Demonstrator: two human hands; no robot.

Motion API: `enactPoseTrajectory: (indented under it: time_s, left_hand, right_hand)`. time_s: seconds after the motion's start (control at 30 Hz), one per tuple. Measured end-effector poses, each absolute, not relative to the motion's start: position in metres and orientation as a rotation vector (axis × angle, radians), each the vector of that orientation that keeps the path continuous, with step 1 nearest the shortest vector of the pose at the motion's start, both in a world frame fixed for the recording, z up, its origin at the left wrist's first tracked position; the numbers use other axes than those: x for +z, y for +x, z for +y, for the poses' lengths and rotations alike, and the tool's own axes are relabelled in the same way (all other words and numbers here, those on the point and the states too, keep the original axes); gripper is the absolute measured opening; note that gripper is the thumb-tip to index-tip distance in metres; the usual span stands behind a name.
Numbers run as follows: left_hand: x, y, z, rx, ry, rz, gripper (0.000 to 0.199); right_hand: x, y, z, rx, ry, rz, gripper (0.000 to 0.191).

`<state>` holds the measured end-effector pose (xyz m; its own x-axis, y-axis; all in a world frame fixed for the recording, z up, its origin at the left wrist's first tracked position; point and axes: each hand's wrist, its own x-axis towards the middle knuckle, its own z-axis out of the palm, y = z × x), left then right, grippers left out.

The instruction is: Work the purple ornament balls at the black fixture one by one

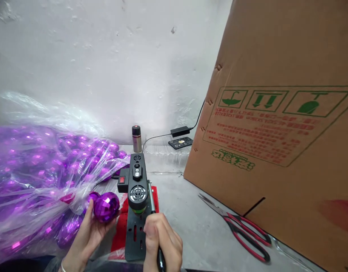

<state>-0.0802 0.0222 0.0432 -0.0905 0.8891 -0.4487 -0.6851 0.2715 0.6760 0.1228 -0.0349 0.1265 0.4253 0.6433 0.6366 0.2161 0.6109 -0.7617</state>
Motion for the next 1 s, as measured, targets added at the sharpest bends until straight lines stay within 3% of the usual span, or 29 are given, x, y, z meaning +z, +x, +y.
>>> enactPoseTrajectory:
  time_s: [0.13,0.3,0.43,1.0]
  left_hand:
    - [0.019,-0.058,0.010,1.351,0.327,1.007,0.056]
    - [-0.007,-0.038,0.004,1.316,0.844,1.316,0.088]
    - [-0.011,-0.025,-0.002,1.192,1.148,1.456,0.096]
    - [-0.002,-0.014,-0.005,1.121,1.515,1.510,0.082]
  right_hand:
    - [0.137,0.126,-0.033,0.322,-0.903,-1.191,0.038]
    - [0.153,0.140,-0.026,0.250,-0.862,-1.332,0.039]
    - [0.159,0.155,-0.020,0.189,-0.823,-1.516,0.035]
    - [0.158,0.134,-0.031,0.275,-0.900,-1.293,0.040]
